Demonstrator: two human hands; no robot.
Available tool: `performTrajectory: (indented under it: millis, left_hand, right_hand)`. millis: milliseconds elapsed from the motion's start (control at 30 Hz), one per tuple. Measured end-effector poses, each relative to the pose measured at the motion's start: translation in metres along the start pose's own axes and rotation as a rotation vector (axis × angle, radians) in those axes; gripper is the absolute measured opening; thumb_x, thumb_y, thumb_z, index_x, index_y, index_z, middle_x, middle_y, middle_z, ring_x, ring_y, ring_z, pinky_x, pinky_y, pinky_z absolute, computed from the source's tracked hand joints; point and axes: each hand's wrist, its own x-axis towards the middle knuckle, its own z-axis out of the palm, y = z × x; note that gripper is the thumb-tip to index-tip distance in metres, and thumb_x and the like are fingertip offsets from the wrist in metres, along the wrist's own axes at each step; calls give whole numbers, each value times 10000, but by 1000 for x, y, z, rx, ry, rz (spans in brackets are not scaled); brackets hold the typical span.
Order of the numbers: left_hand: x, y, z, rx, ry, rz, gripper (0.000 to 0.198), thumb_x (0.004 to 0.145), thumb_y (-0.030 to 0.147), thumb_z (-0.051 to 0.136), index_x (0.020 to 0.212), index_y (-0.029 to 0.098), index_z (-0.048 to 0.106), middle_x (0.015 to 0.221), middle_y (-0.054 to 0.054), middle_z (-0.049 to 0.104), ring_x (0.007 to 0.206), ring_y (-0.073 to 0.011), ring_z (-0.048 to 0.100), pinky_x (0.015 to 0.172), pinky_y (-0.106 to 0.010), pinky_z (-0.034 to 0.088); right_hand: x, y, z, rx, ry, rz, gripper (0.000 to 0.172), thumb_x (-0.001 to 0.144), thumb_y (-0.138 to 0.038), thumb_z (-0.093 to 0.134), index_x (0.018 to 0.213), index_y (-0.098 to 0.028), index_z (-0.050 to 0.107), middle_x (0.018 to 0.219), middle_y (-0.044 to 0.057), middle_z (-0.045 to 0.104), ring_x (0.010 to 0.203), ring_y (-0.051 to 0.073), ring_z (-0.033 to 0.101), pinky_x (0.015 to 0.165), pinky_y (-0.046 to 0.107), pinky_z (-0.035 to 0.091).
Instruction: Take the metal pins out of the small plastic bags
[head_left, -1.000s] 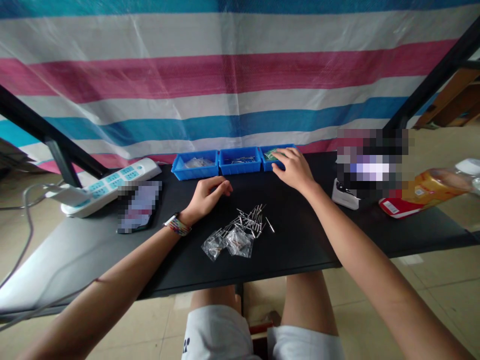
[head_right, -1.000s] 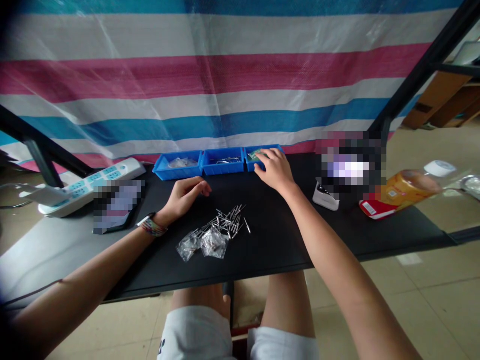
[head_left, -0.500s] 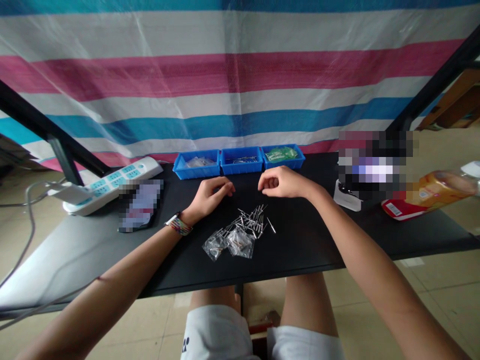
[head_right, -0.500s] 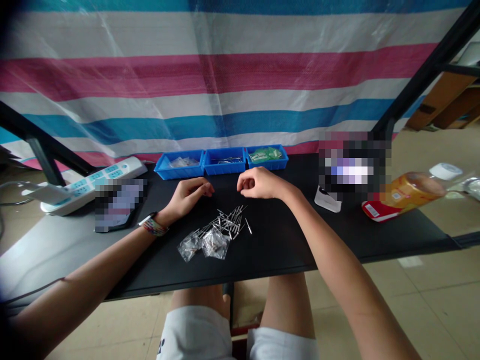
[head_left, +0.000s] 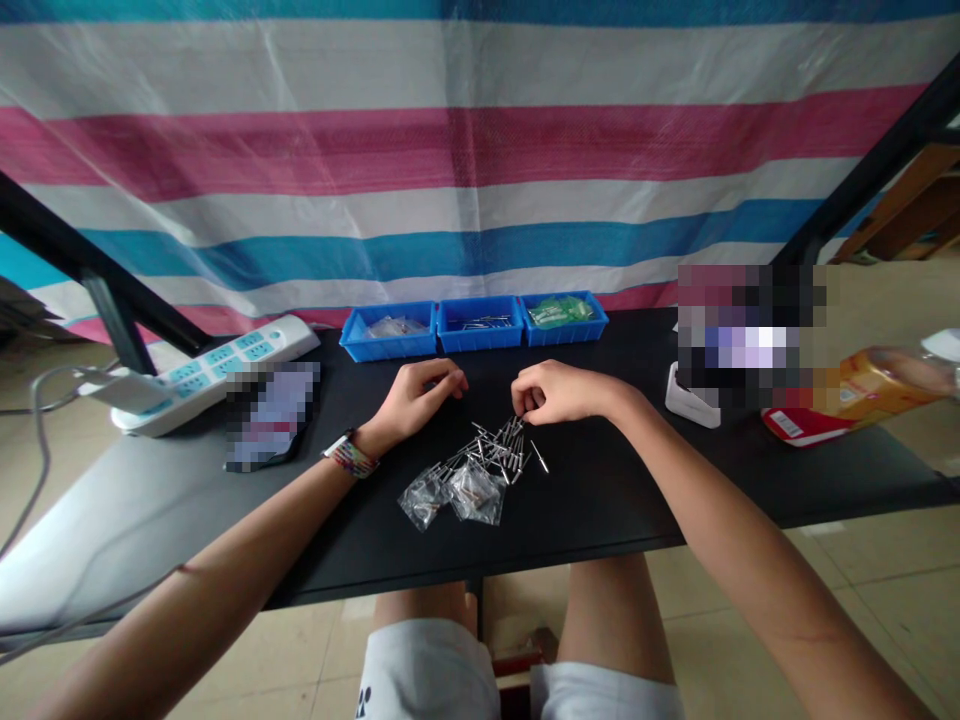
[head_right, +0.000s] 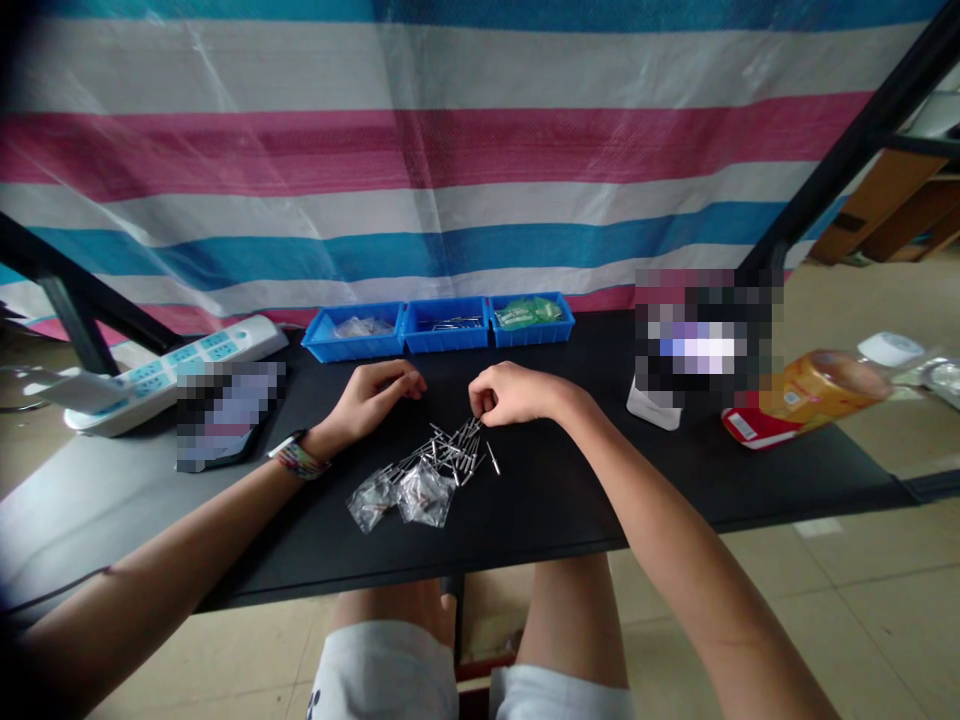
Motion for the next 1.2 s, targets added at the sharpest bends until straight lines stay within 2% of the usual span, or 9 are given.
performTrajectory:
  millis: [733,900,1200]
  left_hand:
    - [1,-4,1,14,-5,0,460,1048,570,574,857,190,748,783,-68,769,731,-214,718,658,-291,543]
    - [1,-2,1,-1,-16,-7,441,1044,553,585,858,193,759,790,-68,773,731,-215,721,660,-291,549]
    - [1,1,0,4,-28,0,431,1047,542,579,857,193,747,801,-69,776,738,-217,735,668,-293,552]
  right_hand:
    - [-2,7,-7,34,-47,54,136,716,-89,725,796,-183,784,766,-5,738,670,141,628,643,257,447]
    - [-4,5,-9,79,-100,87,129,726,-115,746,822,-187,793,764,-3,750,663,148,638,639,258,460]
    - [-4,0,-8,-20,-95,86,98,730,-86,740,759,-179,744,737,-4,714,678,147,632,642,266,450]
